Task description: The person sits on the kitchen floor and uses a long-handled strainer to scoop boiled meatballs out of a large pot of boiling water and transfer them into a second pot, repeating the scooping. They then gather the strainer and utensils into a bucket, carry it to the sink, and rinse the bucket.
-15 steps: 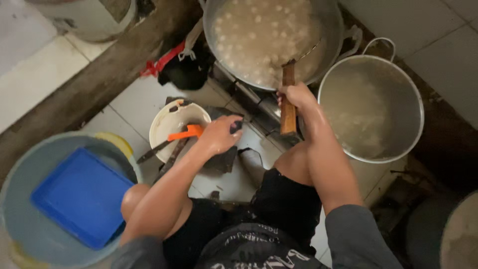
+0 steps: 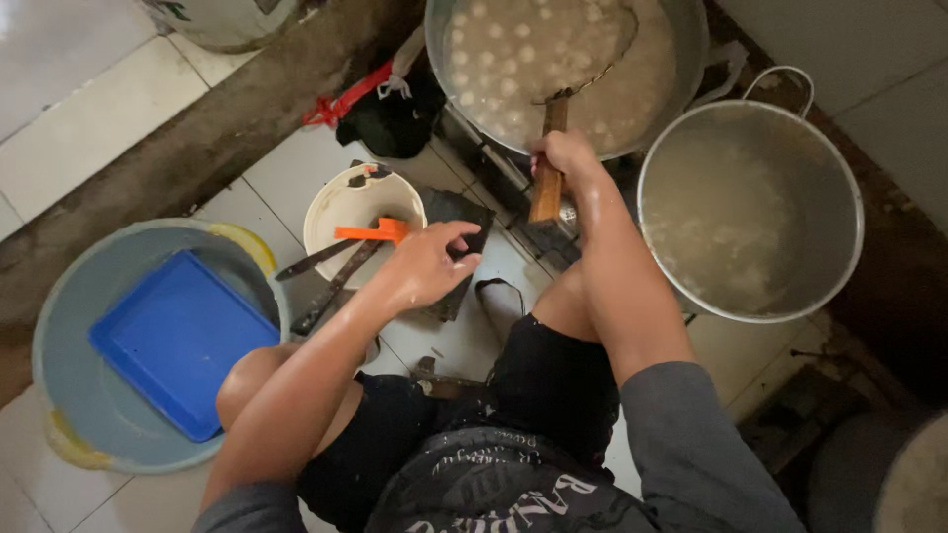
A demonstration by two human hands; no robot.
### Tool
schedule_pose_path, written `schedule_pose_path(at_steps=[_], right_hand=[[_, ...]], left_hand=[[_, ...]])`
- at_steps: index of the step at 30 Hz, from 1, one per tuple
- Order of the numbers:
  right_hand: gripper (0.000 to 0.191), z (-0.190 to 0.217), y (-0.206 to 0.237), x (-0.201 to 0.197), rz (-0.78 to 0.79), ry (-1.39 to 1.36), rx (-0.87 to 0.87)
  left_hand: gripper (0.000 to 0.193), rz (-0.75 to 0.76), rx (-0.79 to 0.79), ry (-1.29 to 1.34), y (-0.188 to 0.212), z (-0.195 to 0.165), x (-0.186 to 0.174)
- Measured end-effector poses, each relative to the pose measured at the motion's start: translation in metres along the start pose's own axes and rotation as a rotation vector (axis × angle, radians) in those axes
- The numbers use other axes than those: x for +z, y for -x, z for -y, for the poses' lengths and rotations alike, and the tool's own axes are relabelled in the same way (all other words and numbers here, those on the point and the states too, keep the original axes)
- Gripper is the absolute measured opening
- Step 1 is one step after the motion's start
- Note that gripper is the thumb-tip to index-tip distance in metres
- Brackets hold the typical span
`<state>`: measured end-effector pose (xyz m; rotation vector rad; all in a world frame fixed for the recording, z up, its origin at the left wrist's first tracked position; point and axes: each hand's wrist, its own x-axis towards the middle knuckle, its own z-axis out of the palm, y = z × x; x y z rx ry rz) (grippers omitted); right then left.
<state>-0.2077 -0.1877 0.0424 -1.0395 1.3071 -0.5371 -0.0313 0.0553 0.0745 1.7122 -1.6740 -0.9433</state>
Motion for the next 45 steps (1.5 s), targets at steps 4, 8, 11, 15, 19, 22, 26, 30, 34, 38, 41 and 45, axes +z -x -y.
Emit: schedule_pose_path(at_steps=[4, 8, 11, 15, 19, 22, 26, 30, 34, 38, 41, 45], right_hand=[[0.015, 0.0, 0.005, -0.004, 0.115, -0.092, -0.1], [0.014, -0.002, 0.014, -0.009, 0.139, -0.056, -0.183], [0.017, -0.003, 0.016, -0.008, 0.141, -0.042, -0.231], [0.018, -0.023, 0.028, -0.002, 0.134, -0.06, -0.269], [0.017, -0.032, 0.046, -0.013, 0.18, -0.055, -0.299], [0.021, -0.038, 0.06, -0.019, 0.208, -0.057, -0.316], [0.031, -0.054, 0.085, -0.027, 0.118, -0.065, -0.321], [0.045, -0.061, 0.111, -0.036, 0.148, -0.141, -0.332], [0.053, -0.059, 0.137, -0.041, 0.149, -0.174, -0.346], [0.053, -0.062, 0.168, -0.044, 0.123, -0.202, -0.385], [0.051, -0.071, 0.199, -0.056, 0.118, -0.269, -0.42], [0.054, -0.092, 0.248, -0.084, 0.069, -0.336, -0.488]], left_hand=[[0.048, -0.043, 0.0, -0.048, -0.02, 0.003, -0.012], [0.044, -0.081, 0.019, 0.056, -0.047, 0.023, -0.011], [0.04, -0.259, 0.222, -0.099, -0.056, 0.045, -0.012], [0.041, -0.195, 0.169, -0.219, -0.056, 0.063, -0.01], [0.041, -0.153, 0.219, -0.198, -0.055, 0.062, -0.008], [0.039, -0.174, 0.228, -0.208, -0.054, 0.066, -0.01], [0.04, -0.164, 0.255, -0.211, -0.053, 0.076, -0.006], [0.044, -0.162, 0.325, -0.208, -0.054, 0.08, 0.0], [0.046, -0.007, 0.185, -0.206, -0.053, 0.076, 0.002], [0.036, -0.052, 0.173, -0.231, -0.046, 0.072, 0.0], [0.028, -0.094, 0.253, -0.23, -0.042, 0.072, -0.001], [0.029, -0.073, 0.191, -0.226, -0.041, 0.073, 0.002]])
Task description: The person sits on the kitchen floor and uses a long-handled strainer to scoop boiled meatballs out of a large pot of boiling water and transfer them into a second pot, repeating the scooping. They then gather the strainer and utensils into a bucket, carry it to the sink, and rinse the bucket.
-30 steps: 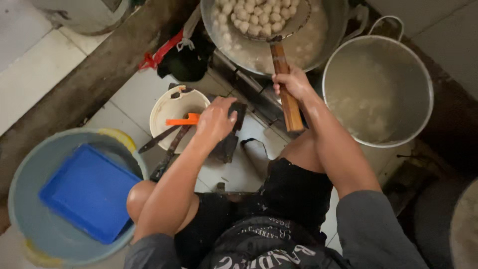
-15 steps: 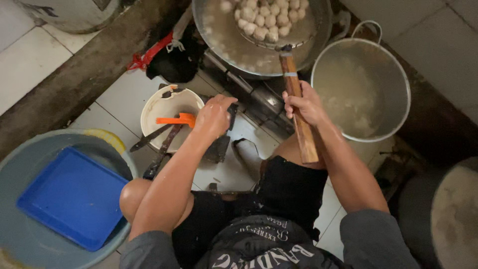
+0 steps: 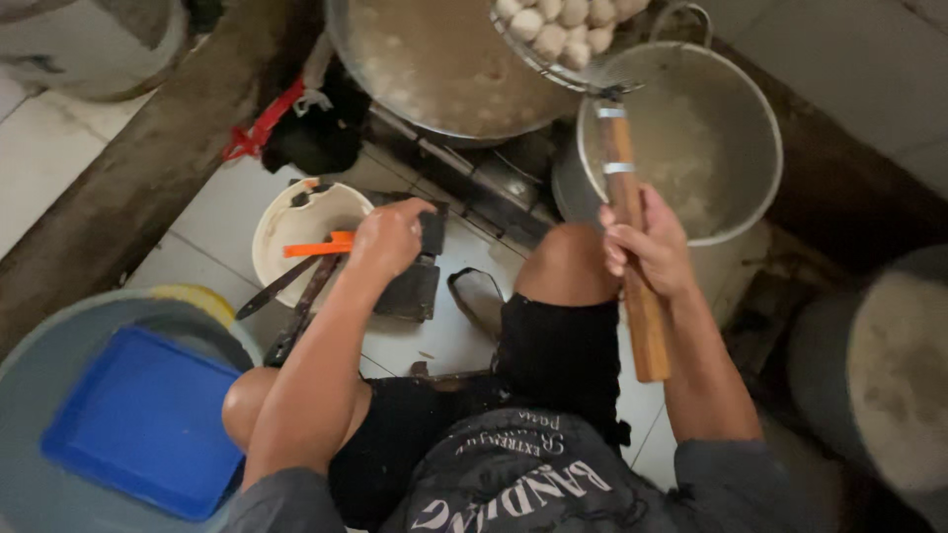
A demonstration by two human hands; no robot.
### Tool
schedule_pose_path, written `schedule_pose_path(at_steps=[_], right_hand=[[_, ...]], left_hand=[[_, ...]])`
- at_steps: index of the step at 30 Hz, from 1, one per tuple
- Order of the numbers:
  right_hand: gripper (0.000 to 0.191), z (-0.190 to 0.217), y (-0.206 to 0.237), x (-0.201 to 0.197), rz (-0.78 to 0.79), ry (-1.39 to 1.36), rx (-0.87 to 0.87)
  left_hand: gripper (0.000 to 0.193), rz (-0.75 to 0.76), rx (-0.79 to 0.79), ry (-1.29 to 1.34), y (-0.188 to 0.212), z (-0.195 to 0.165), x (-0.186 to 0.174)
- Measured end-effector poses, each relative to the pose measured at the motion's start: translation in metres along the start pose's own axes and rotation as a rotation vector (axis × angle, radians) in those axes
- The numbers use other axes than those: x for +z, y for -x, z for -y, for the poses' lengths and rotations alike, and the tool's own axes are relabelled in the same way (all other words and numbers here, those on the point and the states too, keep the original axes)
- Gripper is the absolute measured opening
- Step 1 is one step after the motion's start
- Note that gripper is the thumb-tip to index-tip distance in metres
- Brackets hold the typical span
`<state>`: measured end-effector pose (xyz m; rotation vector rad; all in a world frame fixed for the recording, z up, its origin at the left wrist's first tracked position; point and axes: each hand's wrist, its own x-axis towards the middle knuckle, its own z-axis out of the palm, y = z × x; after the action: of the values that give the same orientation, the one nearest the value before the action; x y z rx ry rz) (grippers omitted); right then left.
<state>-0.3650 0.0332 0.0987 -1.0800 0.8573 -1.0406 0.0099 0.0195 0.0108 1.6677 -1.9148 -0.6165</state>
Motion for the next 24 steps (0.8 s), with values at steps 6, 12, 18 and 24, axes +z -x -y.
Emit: schedule_pose_path(at_steps=[6, 12, 18, 24], right_hand=[[0.061, 0.02, 0.108, -0.053, -0.27, 0.04, -0.093], [0.048, 0.028, 0.21, -0.111, -0.599, 0.145, -0.202], [0.023, 0.008, 0.288, -0.18, -0.863, 0.109, -0.266], [0.018, -0.036, 0.352, -0.267, -0.892, -0.23, -0.227]], left_hand=[[0.03, 0.062, 0.009, -0.043, 0.005, 0.002, 0.01], [0.035, 0.165, 0.016, -0.049, 0.008, -0.002, 0.021], [0.039, 0.195, 0.041, -0.033, 0.006, -0.039, 0.022], [0.038, 0.198, 0.224, -0.003, -0.009, -0.086, 0.027]])
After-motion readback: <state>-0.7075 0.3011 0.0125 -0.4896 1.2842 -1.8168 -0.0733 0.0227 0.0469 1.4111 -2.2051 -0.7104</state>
